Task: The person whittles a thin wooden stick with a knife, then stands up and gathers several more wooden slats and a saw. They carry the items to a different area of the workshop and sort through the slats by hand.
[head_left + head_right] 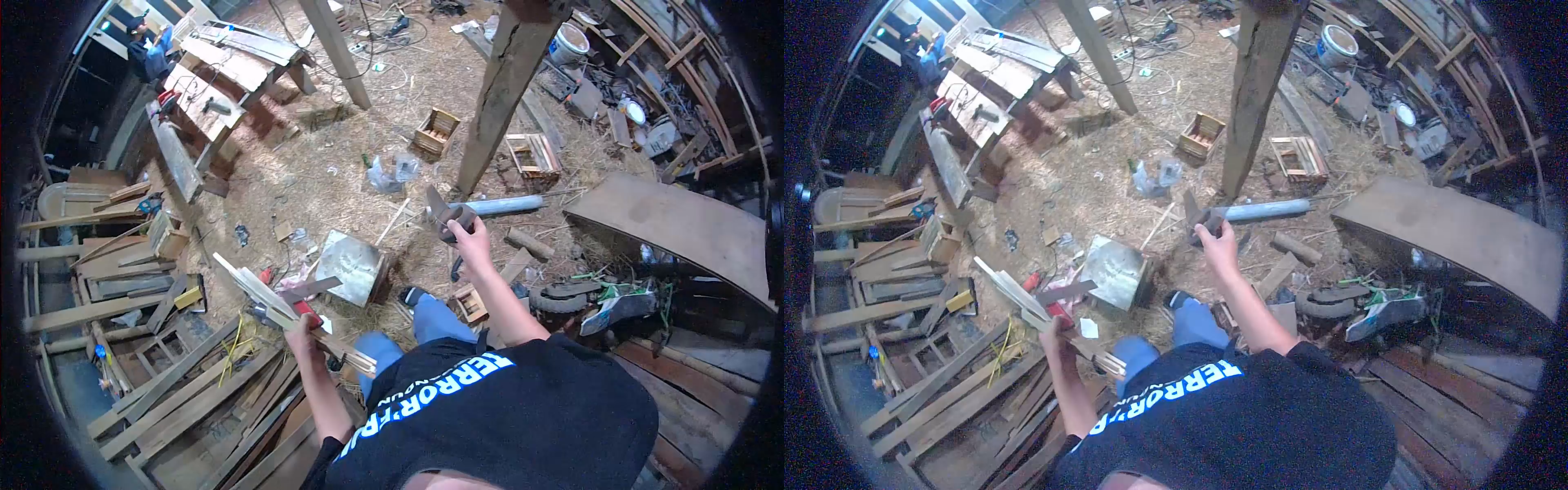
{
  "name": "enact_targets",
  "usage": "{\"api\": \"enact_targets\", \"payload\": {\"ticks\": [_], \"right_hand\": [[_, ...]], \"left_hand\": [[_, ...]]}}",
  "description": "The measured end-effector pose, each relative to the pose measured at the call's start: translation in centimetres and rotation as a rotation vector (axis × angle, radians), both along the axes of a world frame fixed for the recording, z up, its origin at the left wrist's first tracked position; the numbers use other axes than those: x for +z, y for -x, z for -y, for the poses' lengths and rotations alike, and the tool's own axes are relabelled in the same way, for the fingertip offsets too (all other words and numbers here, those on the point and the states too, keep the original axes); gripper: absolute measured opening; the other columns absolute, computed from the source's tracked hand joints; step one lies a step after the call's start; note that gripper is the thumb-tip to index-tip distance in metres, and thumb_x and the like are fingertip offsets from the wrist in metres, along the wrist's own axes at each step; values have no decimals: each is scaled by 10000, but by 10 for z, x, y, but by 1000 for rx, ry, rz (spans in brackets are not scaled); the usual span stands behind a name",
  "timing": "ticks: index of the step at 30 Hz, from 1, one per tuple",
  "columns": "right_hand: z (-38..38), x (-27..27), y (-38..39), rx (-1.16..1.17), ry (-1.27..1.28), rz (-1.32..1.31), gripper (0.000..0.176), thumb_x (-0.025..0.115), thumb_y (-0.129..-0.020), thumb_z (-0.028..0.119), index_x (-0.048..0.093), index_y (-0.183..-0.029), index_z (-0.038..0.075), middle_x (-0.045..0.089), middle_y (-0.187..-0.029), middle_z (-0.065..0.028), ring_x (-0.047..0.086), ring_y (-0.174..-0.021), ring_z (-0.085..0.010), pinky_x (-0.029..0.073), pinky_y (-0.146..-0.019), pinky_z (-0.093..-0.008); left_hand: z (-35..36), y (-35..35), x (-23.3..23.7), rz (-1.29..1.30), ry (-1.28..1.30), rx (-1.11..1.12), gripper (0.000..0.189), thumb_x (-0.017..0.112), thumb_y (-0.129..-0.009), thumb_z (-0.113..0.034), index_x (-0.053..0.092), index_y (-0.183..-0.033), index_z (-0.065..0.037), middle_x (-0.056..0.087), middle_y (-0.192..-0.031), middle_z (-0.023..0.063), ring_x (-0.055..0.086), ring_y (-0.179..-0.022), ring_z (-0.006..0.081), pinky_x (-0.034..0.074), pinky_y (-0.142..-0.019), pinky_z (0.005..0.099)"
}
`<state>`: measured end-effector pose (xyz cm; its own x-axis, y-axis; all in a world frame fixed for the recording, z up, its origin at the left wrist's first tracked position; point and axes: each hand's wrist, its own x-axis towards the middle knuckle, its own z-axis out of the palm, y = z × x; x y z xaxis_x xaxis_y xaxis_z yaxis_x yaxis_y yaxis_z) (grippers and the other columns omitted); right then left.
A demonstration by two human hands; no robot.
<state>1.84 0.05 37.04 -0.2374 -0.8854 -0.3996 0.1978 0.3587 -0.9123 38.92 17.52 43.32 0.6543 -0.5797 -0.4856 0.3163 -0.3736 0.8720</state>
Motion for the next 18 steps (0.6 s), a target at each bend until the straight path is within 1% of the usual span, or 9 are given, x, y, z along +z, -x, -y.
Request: {"api": "enact_targets", "payload": {"ticks": [2, 5, 7, 8, 10, 13, 14, 17, 18], "right_hand": [[7, 33, 1, -87, 39, 103, 213, 687, -910, 103, 611, -1101, 48, 678, -950, -30, 661, -878, -147, 537, -813, -314], [14, 62, 13, -16, 46, -21, 214, 695, -907, 113, 613, -1091, 43, 677, -951, -31, 648, -857, -129, 513, -823, -291], [21, 61, 14, 27, 39, -17, 258, 697, -908, 134, 615, -1127, 25, 680, -999, -35, 631, -896, -122, 485, -844, -289], [25, 61, 11, 29, 48, -53, 285, 695, -911, 147, 610, -1151, 20, 680, -1012, -38, 629, -905, -126, 483, -847, -295], [36, 68, 4, 44, 75, -65, 316, 690, -925, 170, 605, -1183, 8, 676, -1037, -42, 613, -919, -122, 476, -854, -295], [63, 85, -6, 9, 86, -27, 319, 684, -937, 178, 605, -1191, 2, 673, -1049, -50, 610, -935, -127, 474, -861, -294], [76, 67, -6, 12, 53, -110, 312, 679, -944, 181, 608, -1190, 3, 673, -1069, -51, 614, -959, -134, 475, -874, -295], [120, 64, -18, 1, 74, -180, 278, 676, -933, 171, 630, -1154, 9, 688, -1001, -43, 627, -919, -144, 490, -854, -296], [149, 65, -27, -9, 155, -103, 267, 681, -923, 175, 639, -1126, 6, 689, -959, -36, 627, -884, -149, 496, -831, -303]], "left_hand": [[25, -1, 3, 44, 3, -6, 327, 679, -763, -53, 572, -1067, 3, 603, -885, 55, 587, -718, 163, 484, -638, 307], [67, 4, 30, 54, -31, -104, 503, 727, -748, -72, 535, -1203, 23, 614, -1010, 96, 608, -818, 178, 512, -698, 333], [89, -10, 8, 102, -12, -178, 576, 746, -739, -87, 492, -1244, 25, 618, -1022, 102, 617, -812, 184, 524, -725, 341], [97, -11, 5, 153, -9, -204, 588, 745, -736, -78, 481, -1252, 25, 619, -1020, 104, 622, -812, 184, 530, -727, 338], [127, 8, 41, 261, -2, -260, 612, 742, -732, -59, 460, -1269, 24, 619, -1016, 107, 630, -812, 185, 542, -731, 332], [176, 9, 47, 239, 6, -333, 621, 726, -729, -10, 445, -1283, 20, 620, -1008, 110, 640, -785, 186, 558, -696, 323], [191, 16, 59, 293, 55, -356, 578, 702, -731, 28, 454, -1253, 16, 622, -1000, 118, 643, -759, 181, 563, -647, 306], [249, -1, 31, 306, 26, -495, 518, 738, -728, -3, 458, -1163, 29, 629, -941, 126, 646, -706, 183, 556, -598, 311], [275, -7, 36, 351, -67, -571, 528, 764, -718, -26, 459, -1145, 36, 627, -916, 141, 646, -680, 183, 547, -569, 315]]}}
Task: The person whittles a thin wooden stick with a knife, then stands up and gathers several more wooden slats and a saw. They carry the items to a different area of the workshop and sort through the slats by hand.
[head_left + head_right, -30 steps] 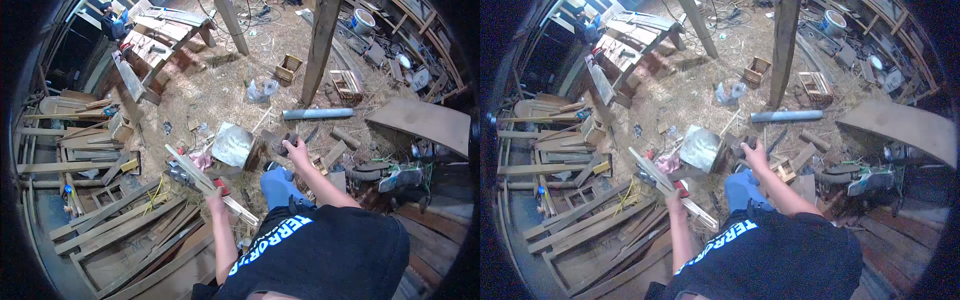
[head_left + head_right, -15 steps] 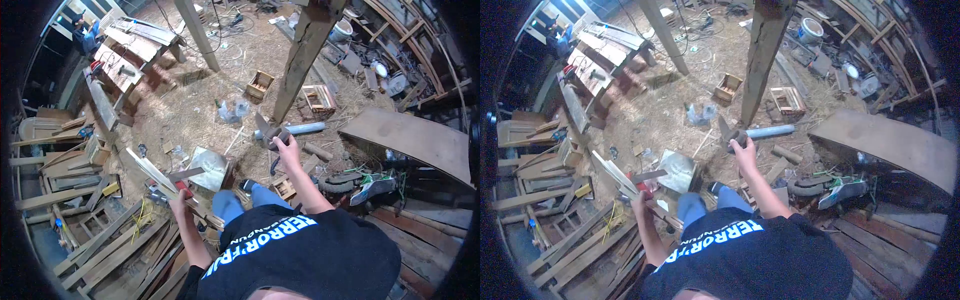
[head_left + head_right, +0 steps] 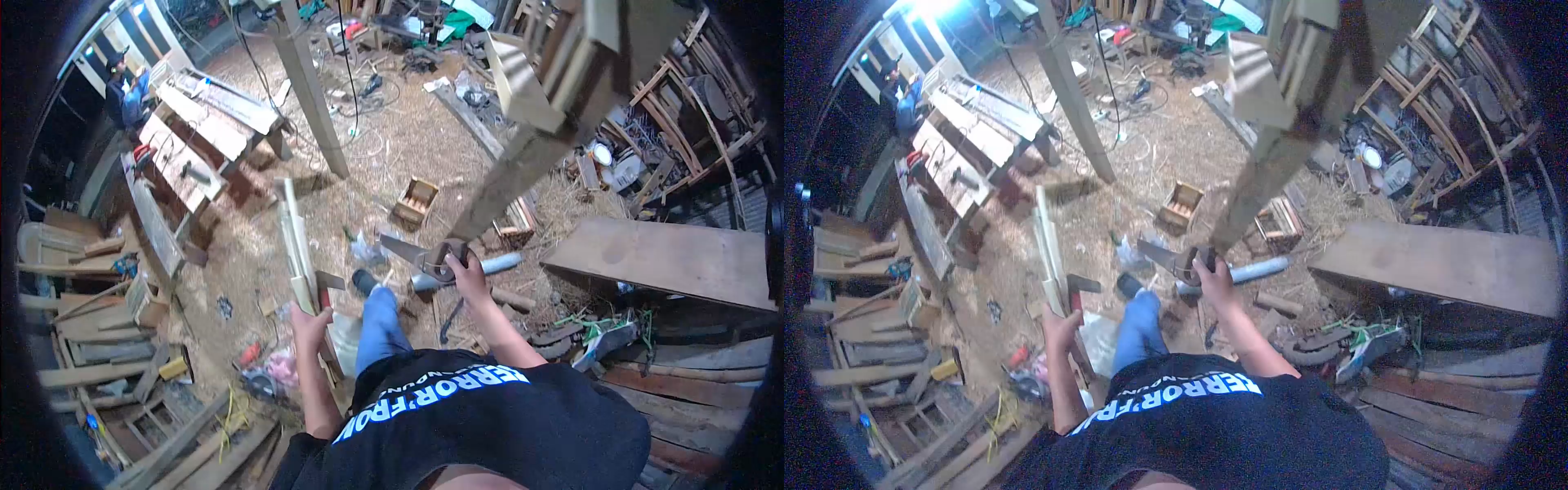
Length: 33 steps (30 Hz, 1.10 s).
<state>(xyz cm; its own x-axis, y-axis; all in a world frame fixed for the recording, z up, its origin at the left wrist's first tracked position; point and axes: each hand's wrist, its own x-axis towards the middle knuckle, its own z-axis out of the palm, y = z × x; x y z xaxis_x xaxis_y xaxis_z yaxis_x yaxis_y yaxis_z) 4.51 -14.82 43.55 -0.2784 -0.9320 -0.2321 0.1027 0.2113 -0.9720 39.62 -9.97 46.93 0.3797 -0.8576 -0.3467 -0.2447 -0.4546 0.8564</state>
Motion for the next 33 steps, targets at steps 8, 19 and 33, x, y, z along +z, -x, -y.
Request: {"api": "enact_targets", "payload": {"ticks": [8, 19, 33], "right_hand": [[166, 2, -51, -75, -23, -8, 228, 661, -933, 110, 622, -1132, 5, 665, -966, -30, 605, -854, -102, 489, -766, -266], [252, 67, -51, -366, 161, -60, 110, 649, -940, 112, 655, -1024, 41, 665, -850, -1, 610, -721, -97, 482, -681, -261], [335, 89, -43, -451, 297, -62, 213, 670, -934, 161, 642, -1076, 4, 669, -932, -38, 598, -813, -110, 497, -733, -290]], "left_hand": [[186, -41, -13, 185, -24, -293, 583, 810, -633, -190, 534, -1105, 9, 667, -1044, 246, 672, -989, 394, 528, -848, 447], [331, -63, 31, 136, 196, -479, 633, 819, -638, -209, 516, -1157, -11, 664, -1081, 235, 658, -1030, 393, 525, -878, 445], [389, -33, 67, 200, 248, -623, 632, 796, -651, -201, 546, -1199, -10, 672, -1089, 221, 667, -1033, 358, 521, -901, 417]]}}
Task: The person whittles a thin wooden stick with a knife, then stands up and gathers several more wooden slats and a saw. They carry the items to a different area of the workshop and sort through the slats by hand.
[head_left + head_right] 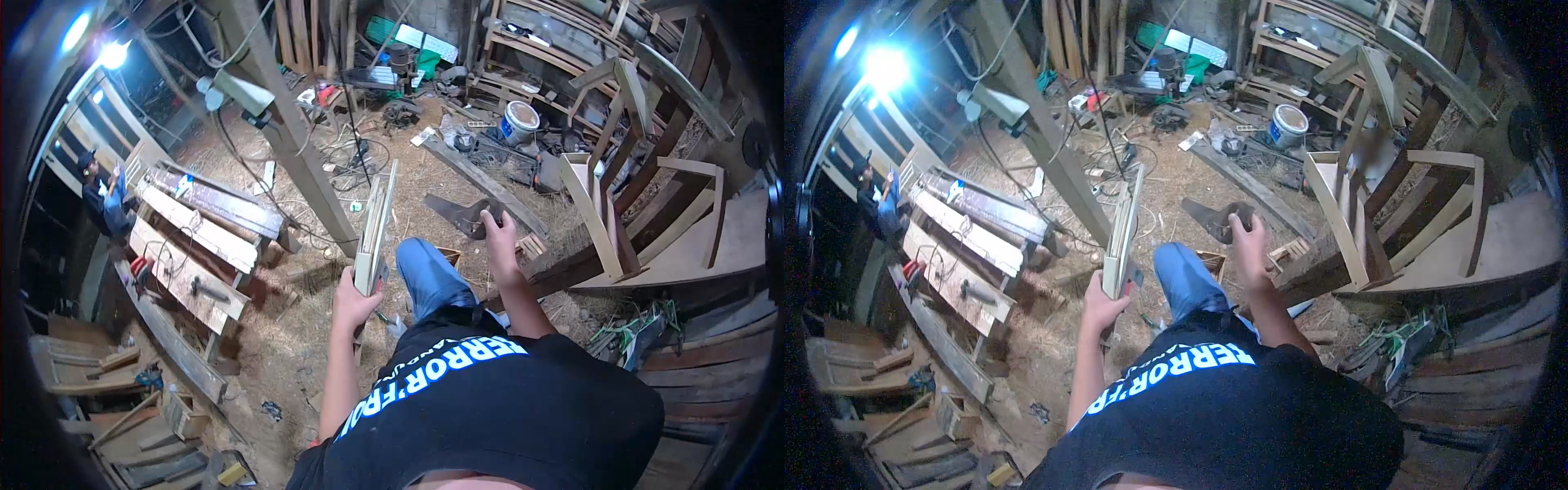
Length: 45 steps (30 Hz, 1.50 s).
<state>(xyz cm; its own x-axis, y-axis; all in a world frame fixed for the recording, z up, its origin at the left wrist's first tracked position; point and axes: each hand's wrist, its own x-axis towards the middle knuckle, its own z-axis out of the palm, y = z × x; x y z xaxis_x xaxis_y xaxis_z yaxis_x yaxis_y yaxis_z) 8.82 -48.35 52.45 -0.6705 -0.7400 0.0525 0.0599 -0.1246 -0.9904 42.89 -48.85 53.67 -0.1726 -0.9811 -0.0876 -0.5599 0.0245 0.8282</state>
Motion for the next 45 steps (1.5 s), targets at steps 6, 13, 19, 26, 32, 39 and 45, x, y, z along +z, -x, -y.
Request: {"api": "enact_targets", "payload": {"ticks": [6, 13, 19, 26, 32, 39, 45], "right_hand": [[31, 0, 8, -63, 9, -23, 195, 658, -947, 157, 657, -1093, 28, 669, -925, -6, 596, -777, -94, 489, -721, -271], [76, -27, 55, -169, -87, 90, 261, 647, -956, 185, 635, -1156, 18, 670, -940, -26, 640, -776, -111, 504, -722, -257], [139, -58, 133, -400, -97, 48, 197, 628, -969, 144, 620, -1109, 5, 670, -910, -37, 662, -742, -130, 529, -687, -281], [273, -106, 198, -545, -154, 51, 81, 646, -946, 93, 622, -1000, 37, 657, -823, -24, 628, -728, -111, 509, -697, -267], [411, -105, 204, -415, -322, 79, 191, 679, -899, 107, 653, -1063, 13, 689, -961, -45, 629, -838, -123, 492, -790, -277], [507, -41, 179, -133, -339, 141, 260, 676, -915, 139, 642, -1148, 29, 686, -993, -28, 619, -895, -105, 471, -846, -271], [575, -22, 166, -29, -360, 229, 287, 702, -915, 187, 638, -1159, 49, 670, -1012, -13, 603, -917, -99, 460, -845, -265]], "left_hand": [[72, 40, -4, -23, -53, -109, 642, 798, -647, -221, 546, -1192, 6, 675, -1081, 232, 672, -1018, 362, 526, -889, 421], [193, 122, -31, -72, -119, -247, 640, 812, -647, -161, 537, -1192, 29, 685, -1041, 198, 682, -969, 297, 540, -857, 399], [359, 230, -125, -179, -241, -276, 565, 799, -675, -118, 543, -1160, 18, 688, -941, 144, 686, -815, 226, 560, -710, 363], [543, 311, -151, -398, -384, -177, 388, 753, -699, -12, 533, -1015, 30, 652, -780, 99, 640, -599, 168, 516, -521, 312], [652, 251, -126, -268, -349, 29, 438, 754, -736, -29, 523, -1102, 32, 678, -847, 134, 668, -631, 184, 562, -562, 321], [717, 132, -132, -512, -295, 274, 543, 683, -769, 39, 507, -1283, 23, 669, -1077, 103, 677, -907, 209, 560, -798, 324], [750, 103, -136, -525, -191, 469, 547, 671, -775, 53, 509, -1295, 20, 656, -1124, 103, 658, -964, 216, 534, -865, 343]]}}
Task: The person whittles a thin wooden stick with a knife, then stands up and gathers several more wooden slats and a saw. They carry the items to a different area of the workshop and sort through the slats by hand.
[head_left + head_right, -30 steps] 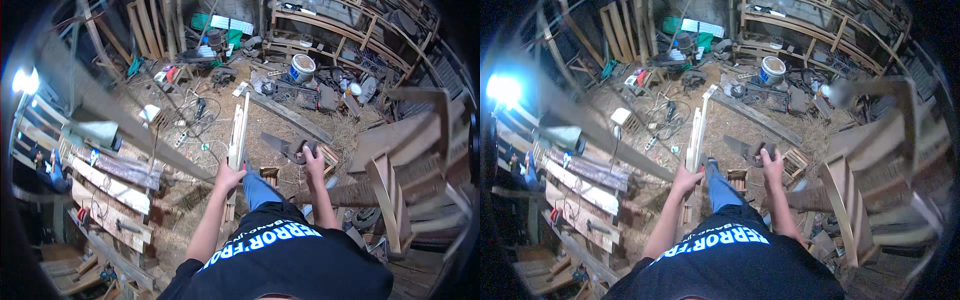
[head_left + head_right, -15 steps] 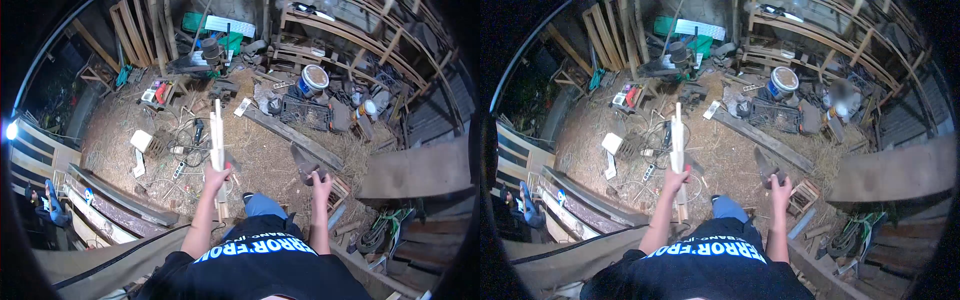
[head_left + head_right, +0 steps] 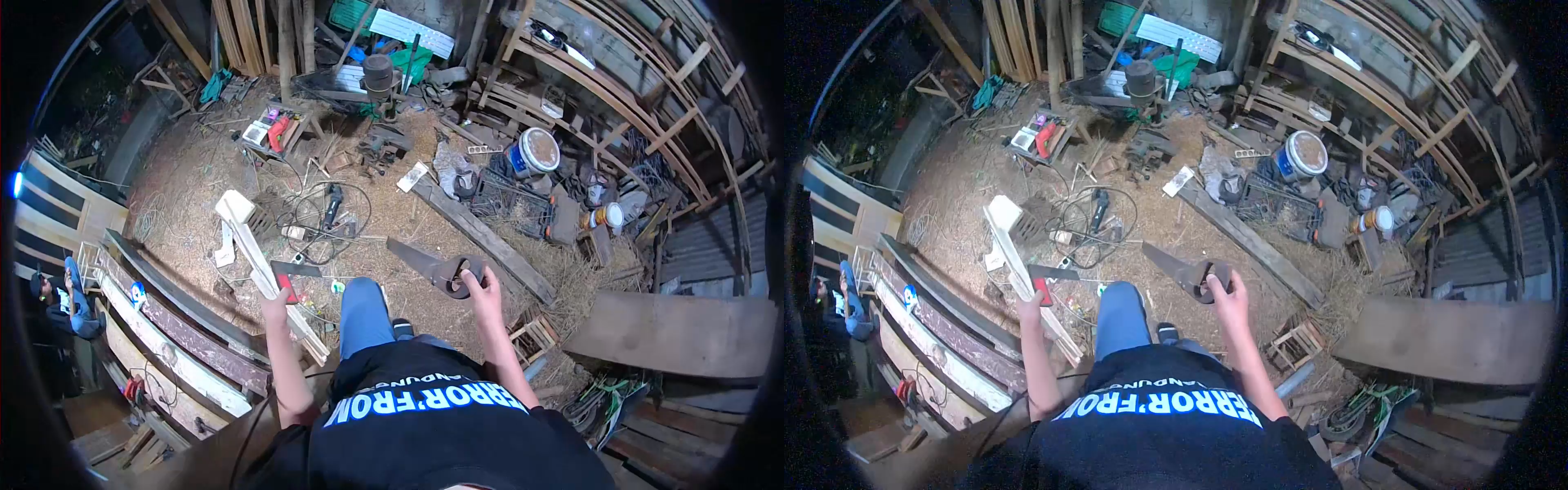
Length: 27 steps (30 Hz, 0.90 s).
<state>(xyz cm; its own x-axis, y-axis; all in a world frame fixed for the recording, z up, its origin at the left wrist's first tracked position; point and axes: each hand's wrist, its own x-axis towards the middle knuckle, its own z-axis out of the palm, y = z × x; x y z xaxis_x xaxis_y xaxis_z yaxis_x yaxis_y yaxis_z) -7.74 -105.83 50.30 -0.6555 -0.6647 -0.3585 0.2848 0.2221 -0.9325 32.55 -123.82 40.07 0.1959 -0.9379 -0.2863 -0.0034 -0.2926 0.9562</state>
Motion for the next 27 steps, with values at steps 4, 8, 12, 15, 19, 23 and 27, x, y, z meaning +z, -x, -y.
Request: {"api": "enact_targets", "payload": {"ticks": [4, 8, 12, 15, 19, 23, 27], "right_hand": [[82, -24, -3, 162, -37, -81, 292, 723, -895, 178, 654, -1130, 21, 692, -979, -37, 641, -888, -117, 498, -812, -280], [171, -47, -10, 269, -34, -13, 316, 720, -895, 184, 650, -1156, 20, 693, -1011, -48, 634, -931, -128, 488, -841, -291], [267, -69, -13, 340, -71, 17, 363, 719, -895, 198, 638, -1200, 20, 689, -1055, -59, 628, -972, -134, 481, -869, -295], [325, -75, -8, 371, -114, -15, 394, 720, -892, 202, 628, -1228, 16, 684, -1078, -62, 623, -978, -139, 476, -879, -299], [378, -57, -4, 301, -109, 29, 366, 716, -887, 179, 628, -1203, 15, 683, -1040, -49, 617, -964, -136, 465, -895, -302], [417, -60, 8, 223, -77, 31, 279, 703, -888, 154, 649, -1130, 27, 689, -961, -36, 628, -904, -121, 476, -871, -298], [453, -82, 23, 249, -141, 47, 255, 700, -879, 142, 656, -1107, 36, 688, -953, -42, 635, -903, -132, 482, -863, -299]], "left_hand": [[26, -6, 2, -38, -83, 157, 552, 673, -786, 56, 498, -1309, 26, 643, -1160, 105, 638, -1007, 215, 512, -897, 343], [75, -38, -36, -17, -117, 128, 591, 680, -802, 30, 487, -1360, 12, 612, -1186, 83, 611, -1029, 216, 489, -907, 347], [140, -45, -50, 55, -81, 261, 529, 700, -783, 33, 511, -1277, 25, 630, -1113, 95, 619, -966, 191, 504, -848, 332], [188, -45, -59, -64, -103, 278, 473, 707, -799, -13, 527, -1236, 3, 618, -1055, 70, 608, -912, 178, 506, -818, 326], [244, -13, -10, -283, -239, 309, 410, 689, -825, -49, 536, -1204, -19, 596, -1013, 44, 591, -883, 164, 499, -787, 318], [286, -22, -63, -199, -143, 312, 420, 691, -808, -51, 547, -1202, -27, 592, -1020, 39, 580, -884, 154, 497, -717, 335], [308, 7, -51, -152, -181, 369, 323, 697, -782, -50, 597, -1088, -29, 610, -928, 42, 587, -777, 155, 492, -658, 325]]}}
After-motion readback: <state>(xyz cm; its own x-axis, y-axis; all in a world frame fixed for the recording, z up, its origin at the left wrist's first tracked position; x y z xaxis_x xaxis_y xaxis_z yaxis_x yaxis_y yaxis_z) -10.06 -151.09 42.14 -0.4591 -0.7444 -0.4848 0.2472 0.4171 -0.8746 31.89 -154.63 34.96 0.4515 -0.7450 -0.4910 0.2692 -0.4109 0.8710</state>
